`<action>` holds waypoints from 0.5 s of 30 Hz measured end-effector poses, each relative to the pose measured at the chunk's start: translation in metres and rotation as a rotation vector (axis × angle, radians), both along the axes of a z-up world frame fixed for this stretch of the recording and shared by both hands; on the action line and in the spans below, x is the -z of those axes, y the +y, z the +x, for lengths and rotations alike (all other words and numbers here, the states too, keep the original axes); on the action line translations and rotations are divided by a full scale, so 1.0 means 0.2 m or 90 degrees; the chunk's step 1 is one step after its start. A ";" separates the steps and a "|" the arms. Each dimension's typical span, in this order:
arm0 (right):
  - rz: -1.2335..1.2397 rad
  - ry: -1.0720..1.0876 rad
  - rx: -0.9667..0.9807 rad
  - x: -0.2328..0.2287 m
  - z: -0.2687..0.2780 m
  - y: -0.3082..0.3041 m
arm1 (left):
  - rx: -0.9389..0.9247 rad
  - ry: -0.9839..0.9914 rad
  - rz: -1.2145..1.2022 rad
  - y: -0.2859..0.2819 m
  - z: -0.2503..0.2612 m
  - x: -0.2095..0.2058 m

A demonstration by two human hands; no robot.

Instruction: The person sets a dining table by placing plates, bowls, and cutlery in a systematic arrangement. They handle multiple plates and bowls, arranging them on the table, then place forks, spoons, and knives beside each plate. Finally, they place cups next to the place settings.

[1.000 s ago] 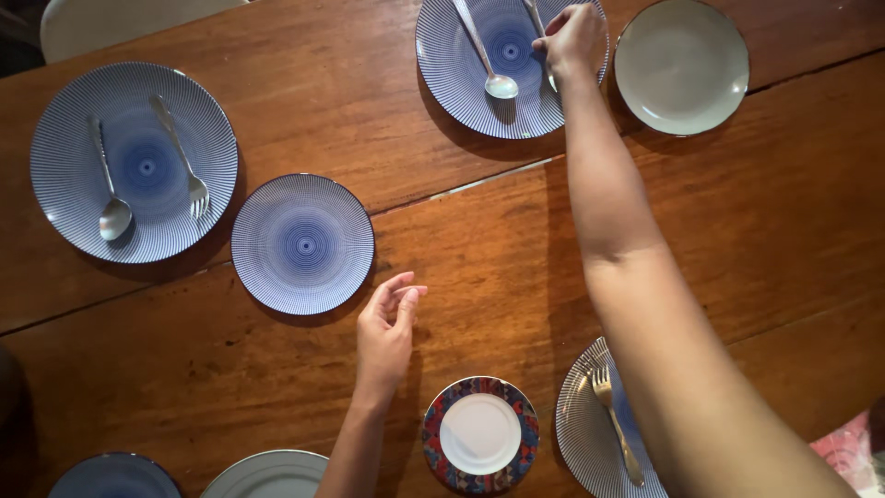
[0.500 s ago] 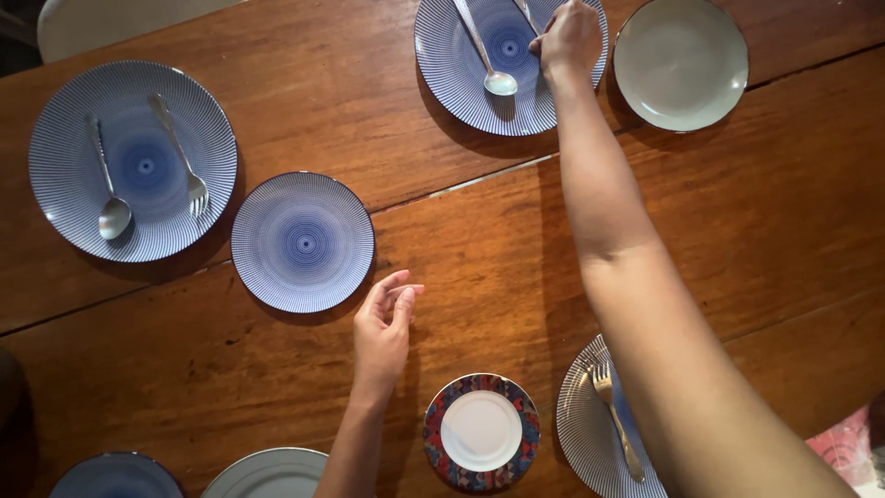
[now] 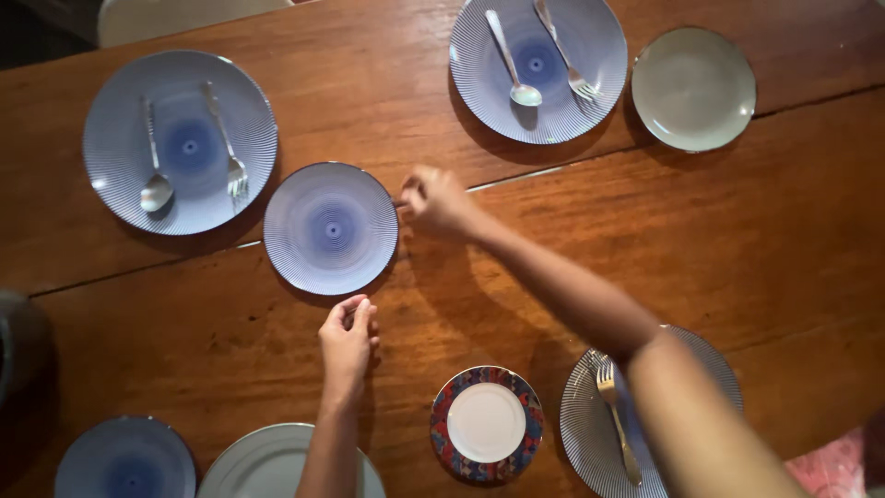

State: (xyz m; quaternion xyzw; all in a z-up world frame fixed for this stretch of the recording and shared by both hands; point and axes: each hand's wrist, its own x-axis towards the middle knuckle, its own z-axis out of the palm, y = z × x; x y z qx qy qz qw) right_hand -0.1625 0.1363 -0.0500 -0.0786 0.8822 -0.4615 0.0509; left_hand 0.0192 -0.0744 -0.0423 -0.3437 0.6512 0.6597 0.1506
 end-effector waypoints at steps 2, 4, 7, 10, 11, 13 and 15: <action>-0.033 -0.091 0.015 0.03 0.10 -0.10 | 0.000 -0.008 -0.012 -0.05 0.02 0.03; -0.107 -0.085 0.036 0.08 0.14 -0.17 | -0.007 -0.003 -0.015 -0.08 0.01 0.05; -0.105 -0.073 0.086 0.14 0.15 -0.21 | -0.018 0.006 -0.015 -0.10 0.01 0.07; -0.108 -0.179 0.133 0.16 0.14 -0.22 | -0.015 0.019 -0.019 -0.10 -0.01 0.10; -0.110 -0.140 0.125 0.18 0.13 -0.22 | -0.019 0.036 -0.010 -0.09 -0.02 0.12; -0.112 -0.060 0.108 0.23 0.09 -0.22 | -0.019 0.050 -0.003 -0.10 -0.03 0.13; -0.052 -0.028 0.108 0.27 0.05 -0.22 | -0.011 0.042 -0.009 -0.10 -0.04 0.15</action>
